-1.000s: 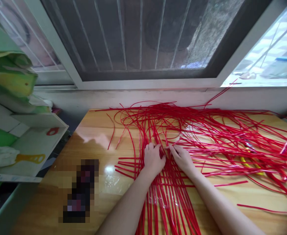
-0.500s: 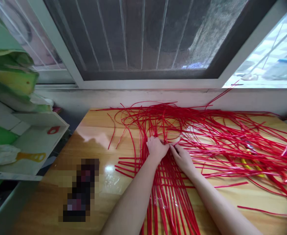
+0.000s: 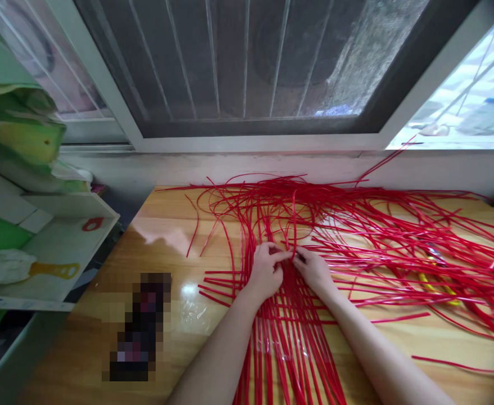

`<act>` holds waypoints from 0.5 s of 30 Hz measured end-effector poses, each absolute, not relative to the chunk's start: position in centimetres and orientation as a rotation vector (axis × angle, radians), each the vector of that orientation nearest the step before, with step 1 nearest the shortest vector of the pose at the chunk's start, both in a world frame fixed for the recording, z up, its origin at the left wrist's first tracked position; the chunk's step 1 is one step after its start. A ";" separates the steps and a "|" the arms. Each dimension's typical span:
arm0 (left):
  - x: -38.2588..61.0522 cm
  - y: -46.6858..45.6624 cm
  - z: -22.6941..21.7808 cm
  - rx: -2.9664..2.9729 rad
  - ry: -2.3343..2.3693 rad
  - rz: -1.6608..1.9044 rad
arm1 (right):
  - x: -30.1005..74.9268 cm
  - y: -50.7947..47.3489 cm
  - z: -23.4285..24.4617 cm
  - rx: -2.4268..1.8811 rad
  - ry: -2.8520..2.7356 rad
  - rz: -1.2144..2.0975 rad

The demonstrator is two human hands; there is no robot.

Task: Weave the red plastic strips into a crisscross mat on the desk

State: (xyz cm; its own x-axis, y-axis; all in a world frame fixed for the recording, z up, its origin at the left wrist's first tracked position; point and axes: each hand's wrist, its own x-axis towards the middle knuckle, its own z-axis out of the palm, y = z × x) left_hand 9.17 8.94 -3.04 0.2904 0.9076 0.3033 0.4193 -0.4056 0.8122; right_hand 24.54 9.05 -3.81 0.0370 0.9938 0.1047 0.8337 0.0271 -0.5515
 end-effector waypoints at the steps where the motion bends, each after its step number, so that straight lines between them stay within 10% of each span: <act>1: 9.3 8.9 -3.0 1.961 1.194 1.044 | 24.5 9.0 -3.9 -1.841 -1.842 0.450; 15: 8.8 8.9 -2.5 1.529 1.411 1.213 | 24.5 7.4 -2.1 -1.425 -1.871 0.408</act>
